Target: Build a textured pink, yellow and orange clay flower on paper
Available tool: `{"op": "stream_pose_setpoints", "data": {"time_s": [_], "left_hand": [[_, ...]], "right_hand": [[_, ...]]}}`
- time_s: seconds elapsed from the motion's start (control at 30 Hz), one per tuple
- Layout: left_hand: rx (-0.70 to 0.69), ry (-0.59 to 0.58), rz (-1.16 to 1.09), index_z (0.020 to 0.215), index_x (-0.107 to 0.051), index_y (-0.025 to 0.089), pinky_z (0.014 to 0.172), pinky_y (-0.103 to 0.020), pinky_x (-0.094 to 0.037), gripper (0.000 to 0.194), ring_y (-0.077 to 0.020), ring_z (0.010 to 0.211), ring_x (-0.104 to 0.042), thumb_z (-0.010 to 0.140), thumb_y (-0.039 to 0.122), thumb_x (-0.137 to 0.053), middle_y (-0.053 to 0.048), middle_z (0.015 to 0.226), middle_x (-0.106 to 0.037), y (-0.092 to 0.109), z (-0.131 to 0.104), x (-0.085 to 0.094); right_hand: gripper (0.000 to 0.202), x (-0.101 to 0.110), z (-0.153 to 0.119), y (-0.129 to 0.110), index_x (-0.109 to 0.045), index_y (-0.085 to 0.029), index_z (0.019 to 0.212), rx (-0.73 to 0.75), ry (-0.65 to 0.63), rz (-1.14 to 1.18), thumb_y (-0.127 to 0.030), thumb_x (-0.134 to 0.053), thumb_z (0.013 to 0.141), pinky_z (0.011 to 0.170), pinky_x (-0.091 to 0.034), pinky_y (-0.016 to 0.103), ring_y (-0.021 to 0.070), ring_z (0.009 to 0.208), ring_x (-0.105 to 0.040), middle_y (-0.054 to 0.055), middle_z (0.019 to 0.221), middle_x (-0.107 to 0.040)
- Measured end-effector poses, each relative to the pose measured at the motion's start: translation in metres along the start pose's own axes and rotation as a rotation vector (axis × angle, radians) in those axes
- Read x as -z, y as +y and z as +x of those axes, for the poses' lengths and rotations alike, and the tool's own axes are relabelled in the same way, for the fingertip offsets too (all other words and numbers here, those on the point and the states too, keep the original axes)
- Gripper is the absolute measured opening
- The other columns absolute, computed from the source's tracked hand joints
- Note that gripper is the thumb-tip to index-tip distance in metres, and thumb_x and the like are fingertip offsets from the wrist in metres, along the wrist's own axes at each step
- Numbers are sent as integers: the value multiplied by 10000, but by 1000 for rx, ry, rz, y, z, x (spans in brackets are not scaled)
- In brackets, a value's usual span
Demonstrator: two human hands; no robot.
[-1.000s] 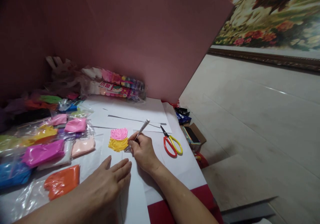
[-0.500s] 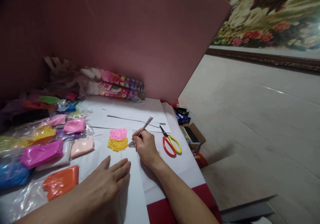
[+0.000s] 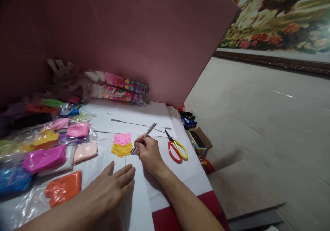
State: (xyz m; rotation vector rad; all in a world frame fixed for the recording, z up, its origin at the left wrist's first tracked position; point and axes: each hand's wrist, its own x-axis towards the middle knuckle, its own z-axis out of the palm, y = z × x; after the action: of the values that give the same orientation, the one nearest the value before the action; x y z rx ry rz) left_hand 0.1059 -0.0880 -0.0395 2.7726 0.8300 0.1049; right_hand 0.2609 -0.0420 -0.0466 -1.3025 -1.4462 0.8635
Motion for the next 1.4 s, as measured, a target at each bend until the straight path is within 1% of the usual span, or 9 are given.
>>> {"op": "stream_pose_setpoints", "data": {"time_s": [0.13, 0.37, 0.6, 0.73, 0.8, 0.93, 1.03, 1.2, 1.4], "left_hand": [[-14, 0, 27, 1193, -610, 113, 929, -690, -343, 344, -376, 1232, -473, 915, 200, -427, -233, 1303, -540, 1, 0, 0], [9, -37, 42, 1189, -610, 115, 934, -683, -345, 339, -363, 1250, -458, 929, 178, -402, -222, 1322, -524, 2, 1, 3], [-20, -7, 27, 1181, -615, 109, 922, -690, -349, 332, -380, 1236, -466, 902, 194, -456, -231, 1302, -539, -1, 0, 0], [-15, 20, 61, 1166, -632, 137, 936, -639, -375, 315, -361, 1234, -474, 907, 191, -460, -210, 1294, -555, -2, 0, -4], [-7, 17, 84, 1166, -634, 146, 935, -627, -385, 315, -356, 1229, -482, 916, 207, -451, -202, 1291, -561, -2, 1, -5], [-25, 27, 93, 1167, -630, 132, 915, -652, -379, 323, -375, 1222, -483, 921, 206, -435, -214, 1289, -558, -2, 0, -7], [-19, 43, 87, 1164, -633, 137, 922, -642, -379, 317, -372, 1216, -488, 918, 219, -451, -211, 1287, -560, -2, 0, -9], [-23, 61, 60, 1148, -645, 132, 922, -636, -381, 314, -373, 1208, -494, 910, 221, -460, -216, 1275, -569, -3, 0, -10], [-26, 28, 46, 1174, -628, 128, 923, -666, -361, 331, -382, 1226, -476, 915, 208, -438, -221, 1294, -552, -3, 1, -4]], "right_hand": [[51, 1, 1, 1, -554, -171, 740, -4, -1, -20, -177, -530, 785, 470, -367, 225, 101, 471, -437, -52, 524, -476], [51, 3, 7, 1, -560, -174, 734, 2, 47, -89, -182, -528, 773, 472, -368, 229, 103, 454, -441, -51, 512, -485], [50, 4, 9, 0, -552, -172, 710, 25, 100, -90, -182, -537, 756, 476, -376, 228, 108, 474, -449, -46, 524, -496], [75, 5, 11, 1, -560, -171, 720, 56, 155, -38, -215, -538, 776, 463, -374, 222, 105, 484, -450, -36, 563, -510], [77, 3, 12, 2, -565, -172, 745, 56, 136, 5, -230, -538, 786, 449, -371, 218, 100, 469, -442, -42, 559, -499], [69, -1, 13, 4, -563, -170, 756, 18, 41, 78, -232, -551, 781, 426, -358, 209, 90, 450, -418, -51, 544, -467], [63, -2, 13, 5, -562, -170, 754, 10, 18, 104, -228, -558, 777, 434, -364, 207, 88, 464, -427, -48, 568, -471], [52, -2, 13, 5, -558, -175, 751, 12, 24, 86, -218, -557, 781, 448, -363, 210, 86, 461, -420, -52, 569, -472], [74, -1, 15, 6, -565, -174, 759, 32, 65, 43, -231, -537, 796, 451, -368, 214, 92, 460, -432, -49, 561, -479]]}}
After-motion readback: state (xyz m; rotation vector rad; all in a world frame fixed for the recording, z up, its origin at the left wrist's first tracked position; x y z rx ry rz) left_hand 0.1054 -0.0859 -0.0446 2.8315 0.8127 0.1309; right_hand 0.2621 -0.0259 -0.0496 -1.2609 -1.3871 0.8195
